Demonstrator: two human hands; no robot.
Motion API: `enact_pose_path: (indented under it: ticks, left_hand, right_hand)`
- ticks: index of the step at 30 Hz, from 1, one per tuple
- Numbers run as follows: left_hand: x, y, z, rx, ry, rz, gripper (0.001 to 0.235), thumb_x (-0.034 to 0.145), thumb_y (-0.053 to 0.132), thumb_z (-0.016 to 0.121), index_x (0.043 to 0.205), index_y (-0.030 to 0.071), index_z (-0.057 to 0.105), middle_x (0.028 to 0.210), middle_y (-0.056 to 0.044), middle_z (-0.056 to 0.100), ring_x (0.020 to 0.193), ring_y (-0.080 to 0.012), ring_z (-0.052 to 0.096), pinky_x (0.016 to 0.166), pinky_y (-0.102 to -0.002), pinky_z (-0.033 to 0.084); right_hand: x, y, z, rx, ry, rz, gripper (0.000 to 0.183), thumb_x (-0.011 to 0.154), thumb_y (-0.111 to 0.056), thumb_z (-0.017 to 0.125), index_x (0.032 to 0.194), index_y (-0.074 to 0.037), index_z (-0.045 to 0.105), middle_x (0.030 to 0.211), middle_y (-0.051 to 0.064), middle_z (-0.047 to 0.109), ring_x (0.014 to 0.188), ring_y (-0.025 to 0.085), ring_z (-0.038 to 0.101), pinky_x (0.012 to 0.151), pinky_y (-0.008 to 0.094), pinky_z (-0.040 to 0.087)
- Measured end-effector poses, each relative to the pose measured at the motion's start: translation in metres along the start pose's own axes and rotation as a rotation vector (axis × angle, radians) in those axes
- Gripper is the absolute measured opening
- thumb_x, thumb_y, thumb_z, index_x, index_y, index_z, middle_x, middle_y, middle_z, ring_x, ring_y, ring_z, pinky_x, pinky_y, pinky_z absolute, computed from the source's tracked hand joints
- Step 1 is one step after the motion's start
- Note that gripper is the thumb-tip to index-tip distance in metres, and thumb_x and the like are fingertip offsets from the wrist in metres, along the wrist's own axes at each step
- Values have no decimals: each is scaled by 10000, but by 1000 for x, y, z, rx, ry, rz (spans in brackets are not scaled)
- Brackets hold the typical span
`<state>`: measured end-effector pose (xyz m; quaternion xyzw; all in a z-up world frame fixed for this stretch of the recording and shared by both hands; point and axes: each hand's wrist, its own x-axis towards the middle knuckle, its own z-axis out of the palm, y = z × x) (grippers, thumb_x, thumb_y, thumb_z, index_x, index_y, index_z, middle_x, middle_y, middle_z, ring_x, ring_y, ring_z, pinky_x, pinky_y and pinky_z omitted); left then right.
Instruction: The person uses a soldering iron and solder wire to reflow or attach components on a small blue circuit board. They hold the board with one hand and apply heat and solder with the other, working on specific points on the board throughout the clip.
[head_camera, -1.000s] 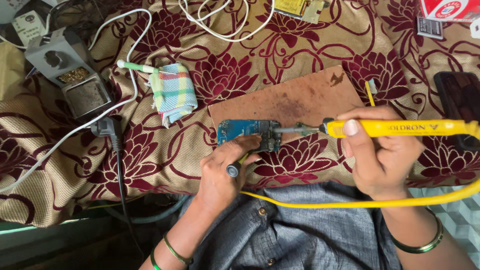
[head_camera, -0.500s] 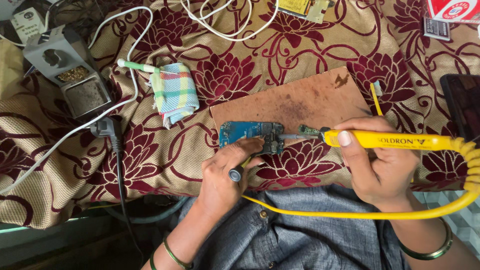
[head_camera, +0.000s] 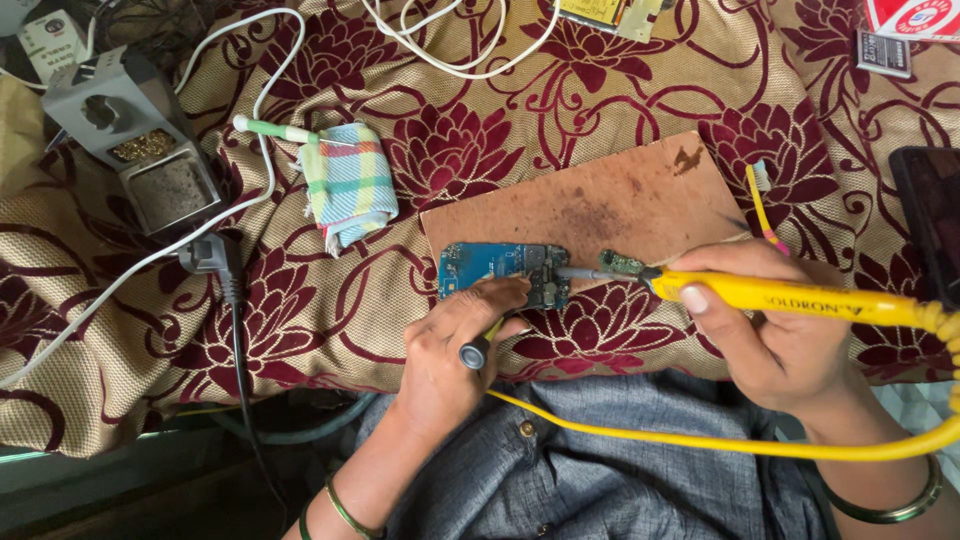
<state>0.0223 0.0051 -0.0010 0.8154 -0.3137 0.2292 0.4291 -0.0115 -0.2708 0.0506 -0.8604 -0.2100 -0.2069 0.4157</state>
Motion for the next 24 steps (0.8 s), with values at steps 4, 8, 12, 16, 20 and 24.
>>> enact_pose_path:
  ticks: [4, 8, 12, 16, 20, 24]
  left_hand:
    - [0, 1, 0, 2, -3, -6, 274, 847, 20, 796, 1081, 22, 652, 1140, -82, 752, 1051, -249, 753, 864, -339, 627]
    - [1, 2, 0, -4, 1, 0, 248, 866, 17, 777, 1077, 18, 648, 1145, -83, 752, 1066, -243, 756, 887, -335, 634]
    - [1, 1, -1, -20, -14, -26, 235, 873, 20, 775, 1077, 19, 658, 1136, -80, 760, 1031, -231, 765, 868, -326, 633]
    - [2, 0, -2, -40, -10, -22, 235, 865, 11, 777, 1064, 17, 652, 1127, -83, 758, 1026, -241, 766, 860, -328, 630]
    - [2, 0, -2, -48, -6, -14, 249, 855, 0, 775, 1069, 16, 648, 1129, -87, 755, 1033, -249, 764, 862, -337, 628]
    - [2, 1, -3, -31, -8, -14, 249, 860, -2, 779, 1072, 18, 651, 1131, -84, 757, 1024, -246, 766, 852, -332, 629]
  right_hand:
    - [-2, 0, 0, 19, -1, 1, 172, 1001, -32, 657, 1158, 38, 654, 1011, 95, 720, 848, 114, 700, 764, 224, 547]
    - [-3, -3, 7, -41, 82, 45, 166, 965, -18, 718, 1113, 37, 666, 920, 77, 735, 687, 81, 656, 590, 184, 497]
    - [0, -8, 8, -85, 111, 38, 136, 969, -13, 749, 1079, 20, 676, 939, 80, 732, 630, 47, 632, 570, 169, 472]
    - [11, -15, -2, -42, 25, 12, 173, 914, -18, 744, 1065, 12, 664, 944, 89, 741, 746, 109, 702, 629, 209, 540]
    - [16, -24, -18, -48, -123, 11, 235, 864, -15, 732, 1095, -13, 687, 996, 92, 759, 844, 163, 758, 741, 259, 604]
    - [15, -26, -21, -61, -169, 87, 244, 850, -19, 748, 1092, -24, 719, 973, 75, 778, 822, 140, 768, 727, 239, 609]
